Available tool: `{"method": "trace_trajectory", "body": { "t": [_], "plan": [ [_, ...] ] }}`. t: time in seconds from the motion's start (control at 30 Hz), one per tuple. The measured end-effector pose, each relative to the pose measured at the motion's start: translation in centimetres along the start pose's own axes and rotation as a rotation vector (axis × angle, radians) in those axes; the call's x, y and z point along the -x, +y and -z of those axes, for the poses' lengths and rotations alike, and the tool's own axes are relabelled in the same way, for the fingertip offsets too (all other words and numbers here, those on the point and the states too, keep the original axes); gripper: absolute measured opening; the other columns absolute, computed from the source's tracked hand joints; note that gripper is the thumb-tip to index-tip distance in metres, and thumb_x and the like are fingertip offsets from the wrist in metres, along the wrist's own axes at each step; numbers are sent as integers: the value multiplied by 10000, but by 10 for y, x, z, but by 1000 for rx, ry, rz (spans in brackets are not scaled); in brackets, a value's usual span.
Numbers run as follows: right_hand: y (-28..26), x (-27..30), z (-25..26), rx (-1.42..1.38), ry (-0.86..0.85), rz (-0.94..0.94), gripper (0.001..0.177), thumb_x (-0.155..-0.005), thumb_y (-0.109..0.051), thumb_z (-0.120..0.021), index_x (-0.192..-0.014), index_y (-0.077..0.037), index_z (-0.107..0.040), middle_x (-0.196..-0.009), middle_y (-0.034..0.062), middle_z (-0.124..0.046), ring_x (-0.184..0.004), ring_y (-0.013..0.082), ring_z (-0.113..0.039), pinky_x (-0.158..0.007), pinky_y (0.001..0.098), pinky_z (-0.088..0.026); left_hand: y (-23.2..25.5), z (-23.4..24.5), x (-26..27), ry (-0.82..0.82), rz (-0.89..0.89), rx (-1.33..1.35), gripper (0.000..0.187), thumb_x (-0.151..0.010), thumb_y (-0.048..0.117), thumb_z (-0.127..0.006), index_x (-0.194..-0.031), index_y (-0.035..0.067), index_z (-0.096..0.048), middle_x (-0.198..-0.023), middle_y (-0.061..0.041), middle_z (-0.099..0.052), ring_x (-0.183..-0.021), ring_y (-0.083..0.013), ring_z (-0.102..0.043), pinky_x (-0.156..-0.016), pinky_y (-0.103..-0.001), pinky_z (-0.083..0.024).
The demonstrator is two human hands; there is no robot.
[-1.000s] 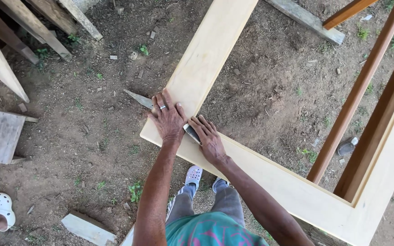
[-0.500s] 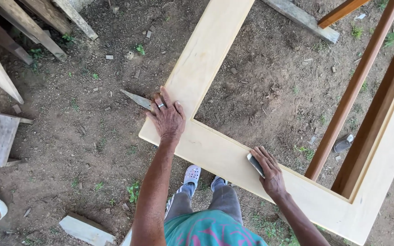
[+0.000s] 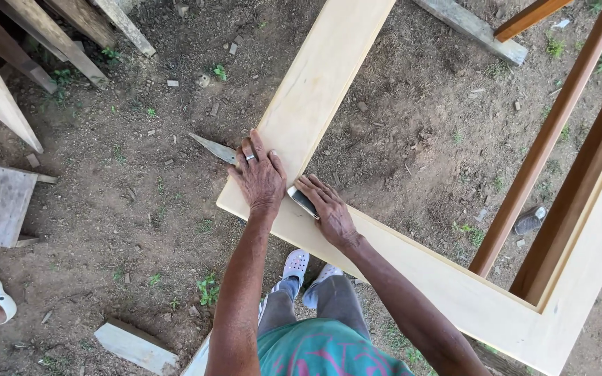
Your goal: The recorder is sanding a wooden frame using a piece of sandpaper.
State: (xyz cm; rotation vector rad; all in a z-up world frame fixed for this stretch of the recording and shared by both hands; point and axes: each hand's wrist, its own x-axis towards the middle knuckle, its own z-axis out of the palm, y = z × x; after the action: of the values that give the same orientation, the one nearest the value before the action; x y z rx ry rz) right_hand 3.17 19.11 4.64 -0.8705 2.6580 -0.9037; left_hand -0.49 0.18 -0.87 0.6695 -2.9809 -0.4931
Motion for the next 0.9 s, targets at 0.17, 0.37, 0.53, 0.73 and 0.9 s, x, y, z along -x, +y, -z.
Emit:
{"method": "trace_trajectory", "body": {
  "t": [0.17,0.37,0.53,0.73,0.9],
  "plan": [
    [24,60,32,87,-11,14,836,-730,64,-722,-1508,-93,-458,-1599,92,-437,-1519,297,-349,-1276,466,-284,2,0,-1,-1,9,-3,640,-1080,380,-391,-1617,86,-204,-1582,-170,-366,-1438,-347,-372,-1087,-681,-298],
    [43,166,93,182,-4,-120,919,-601,107,-738,-1458,-109,-484,-1564,81,-461,-1501,299,-351,-1263,489,-284,2,-1,-2,-15,19,-19,648,-1077,385,-390,-1619,97,-182,-1569,-180,-364,-1433,-355,-364,-1095,-690,-289],
    [47,172,82,179,70,-161,926,-618,153,-709,-1470,-135,-492,-1556,69,-487,-1508,296,-370,-1275,495,-294,3,-5,-2,12,28,-23,633,-1084,365,-383,-1625,107,-180,-1573,-163,-374,-1454,-336,-361,-1102,-683,-293],
    [55,97,20,172,121,4,801,-762,110,-695,-1495,-135,-482,-1579,82,-477,-1518,293,-362,-1288,518,-269,4,-2,-3,15,38,-25,615,-1086,337,-385,-1629,119,-197,-1577,-136,-379,-1475,-319,-356,-1096,-661,-312],
    [28,12,0,125,25,115,744,-849,146,-614,-1531,-112,-466,-1625,93,-439,-1537,282,-336,-1298,504,-239,-1,-14,-3,39,23,-4,603,-1088,321,-383,-1627,113,-211,-1584,-137,-392,-1475,-316,-370,-1092,-634,-328]
  ]
}}
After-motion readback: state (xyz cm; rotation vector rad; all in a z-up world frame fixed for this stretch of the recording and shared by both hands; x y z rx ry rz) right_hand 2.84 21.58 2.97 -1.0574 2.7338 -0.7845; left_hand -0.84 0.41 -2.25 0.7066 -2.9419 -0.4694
